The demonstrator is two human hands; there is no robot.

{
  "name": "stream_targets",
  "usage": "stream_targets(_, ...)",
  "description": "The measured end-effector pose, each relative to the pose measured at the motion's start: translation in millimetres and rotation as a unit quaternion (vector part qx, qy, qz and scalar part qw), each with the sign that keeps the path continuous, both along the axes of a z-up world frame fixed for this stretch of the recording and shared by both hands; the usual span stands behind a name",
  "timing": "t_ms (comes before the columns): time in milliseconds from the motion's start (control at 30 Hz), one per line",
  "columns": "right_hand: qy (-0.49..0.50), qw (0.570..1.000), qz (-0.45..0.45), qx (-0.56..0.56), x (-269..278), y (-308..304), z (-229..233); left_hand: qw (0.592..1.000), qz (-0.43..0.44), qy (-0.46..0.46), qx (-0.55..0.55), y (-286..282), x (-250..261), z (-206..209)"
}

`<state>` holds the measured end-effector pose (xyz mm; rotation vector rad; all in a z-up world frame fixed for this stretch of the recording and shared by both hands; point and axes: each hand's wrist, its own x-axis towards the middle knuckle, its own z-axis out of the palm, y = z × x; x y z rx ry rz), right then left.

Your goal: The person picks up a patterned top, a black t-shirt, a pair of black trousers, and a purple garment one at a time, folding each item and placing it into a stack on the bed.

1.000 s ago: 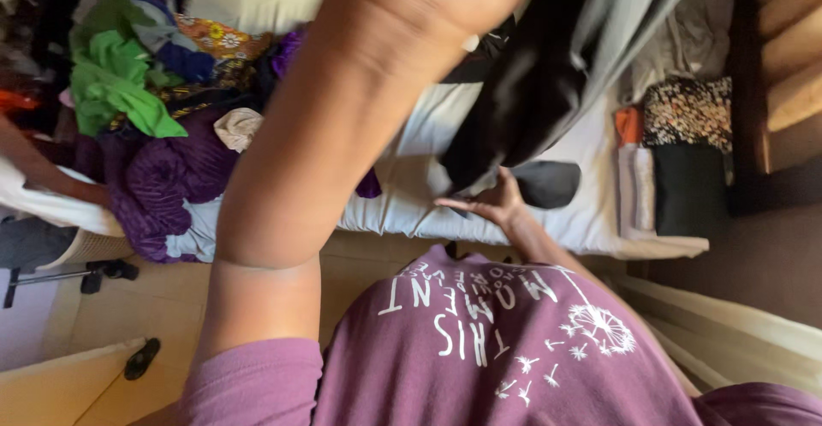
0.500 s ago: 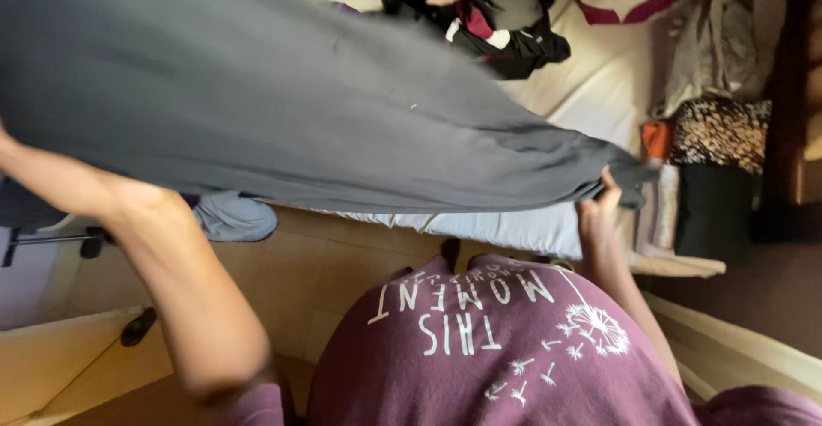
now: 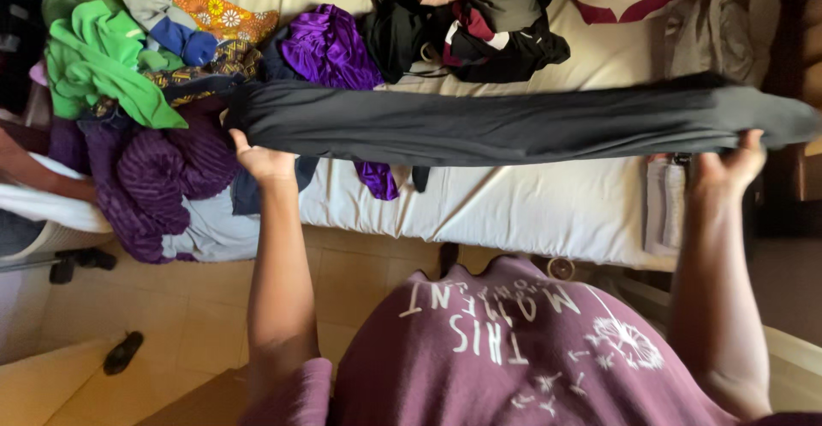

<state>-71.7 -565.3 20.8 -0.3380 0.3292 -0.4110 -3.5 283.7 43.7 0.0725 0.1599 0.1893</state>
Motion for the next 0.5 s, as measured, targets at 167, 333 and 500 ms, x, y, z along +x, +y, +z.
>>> stream_targets(167, -0.103, 0.993, -0.042, 0.037, -40, 8, 6, 0.996, -0.037, -0.017, 0.076, -8, -2, -29)
stream_targets(333, -0.048, 0.996, -0.056, 0.048, -90, 57, -30, 0.992, -0.015, 0.021, 0.121, -19, -44, -103)
stream_targets(500, 0.071, 0.995, -0.071, 0.011, -120, 111, -79, 0.954, 0.006, 0.274, 0.125, -28, -89, -157)
